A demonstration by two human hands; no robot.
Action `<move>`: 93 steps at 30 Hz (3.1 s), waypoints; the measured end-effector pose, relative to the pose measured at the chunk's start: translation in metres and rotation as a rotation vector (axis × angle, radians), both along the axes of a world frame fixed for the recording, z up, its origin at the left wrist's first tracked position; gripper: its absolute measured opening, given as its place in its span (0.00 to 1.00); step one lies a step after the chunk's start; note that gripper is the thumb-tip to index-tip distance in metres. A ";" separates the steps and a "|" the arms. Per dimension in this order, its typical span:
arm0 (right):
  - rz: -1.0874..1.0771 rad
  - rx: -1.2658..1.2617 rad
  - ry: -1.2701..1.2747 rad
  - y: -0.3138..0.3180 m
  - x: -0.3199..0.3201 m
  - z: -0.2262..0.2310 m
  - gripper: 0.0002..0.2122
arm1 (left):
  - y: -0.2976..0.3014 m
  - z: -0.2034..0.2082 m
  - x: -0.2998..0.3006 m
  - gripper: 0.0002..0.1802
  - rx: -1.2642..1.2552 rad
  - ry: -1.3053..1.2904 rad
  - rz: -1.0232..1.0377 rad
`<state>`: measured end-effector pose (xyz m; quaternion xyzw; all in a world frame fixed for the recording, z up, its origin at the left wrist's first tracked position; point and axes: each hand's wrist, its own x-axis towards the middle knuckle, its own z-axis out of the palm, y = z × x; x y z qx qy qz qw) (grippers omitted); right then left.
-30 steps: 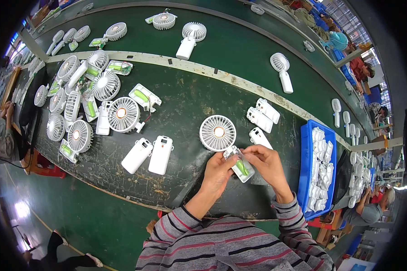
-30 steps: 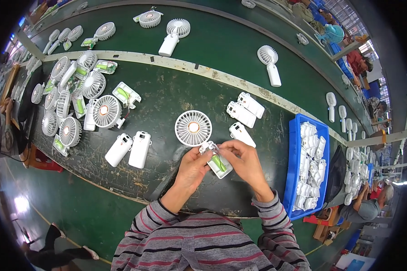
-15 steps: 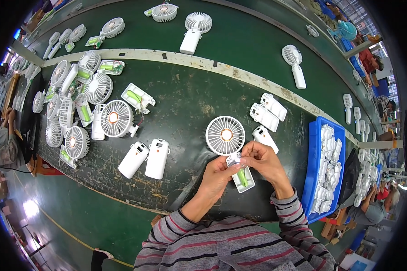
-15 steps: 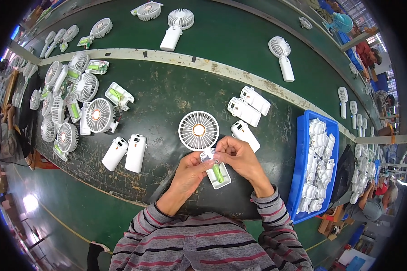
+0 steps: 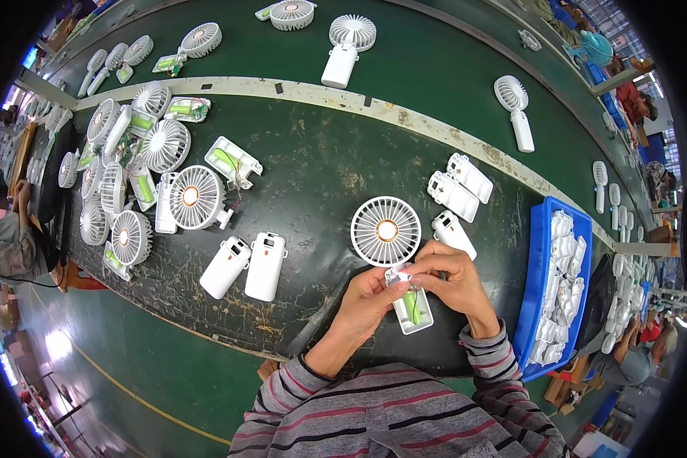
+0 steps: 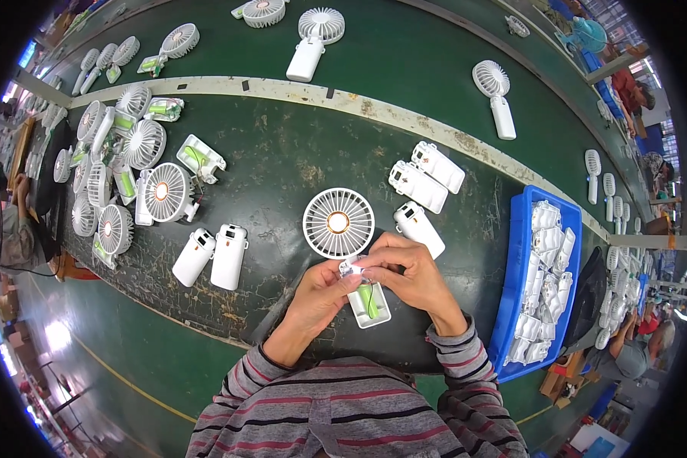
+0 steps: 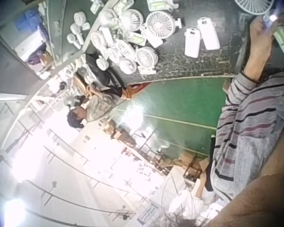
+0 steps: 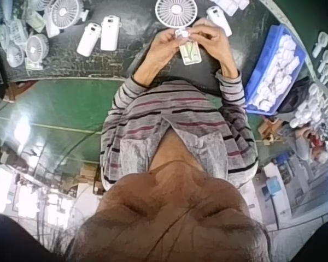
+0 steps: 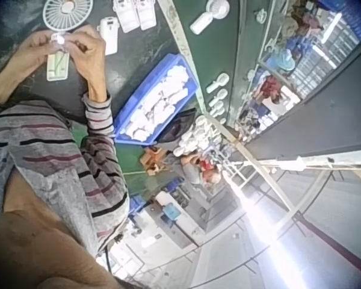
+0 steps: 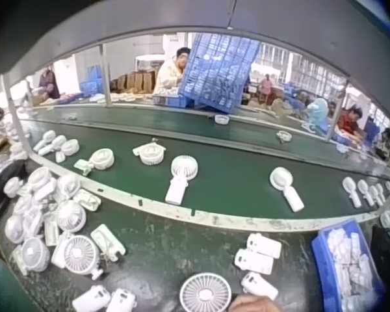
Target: The person assembles portable electric fans by hand, fitting the circuit board and wires into the handle housing and snapping the casing cover into place.
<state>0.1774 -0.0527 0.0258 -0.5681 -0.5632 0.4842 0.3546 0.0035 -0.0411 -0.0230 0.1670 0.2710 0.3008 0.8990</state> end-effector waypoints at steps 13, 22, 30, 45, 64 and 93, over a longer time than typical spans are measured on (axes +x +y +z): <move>-0.068 0.037 0.040 -0.003 -0.003 -0.010 0.08 | 0.004 0.003 0.002 0.13 0.015 0.006 -0.003; -0.190 -0.118 0.308 -0.010 -0.009 -0.017 0.11 | 0.002 0.003 0.007 0.10 -0.024 0.110 0.055; -0.232 -0.127 0.326 -0.014 -0.008 -0.005 0.11 | 0.003 0.014 0.008 0.10 -0.022 0.155 0.072; -0.457 0.197 -0.694 -0.032 0.008 0.018 0.22 | 0.005 0.023 0.023 0.19 -0.280 -0.112 0.171; -0.183 0.289 -0.787 -0.041 -0.035 0.032 0.20 | -0.006 0.009 0.043 0.10 -0.125 -0.057 0.245; -0.140 0.332 -0.958 -0.049 -0.038 0.029 0.21 | -0.015 0.005 0.053 0.09 -0.077 -0.057 0.294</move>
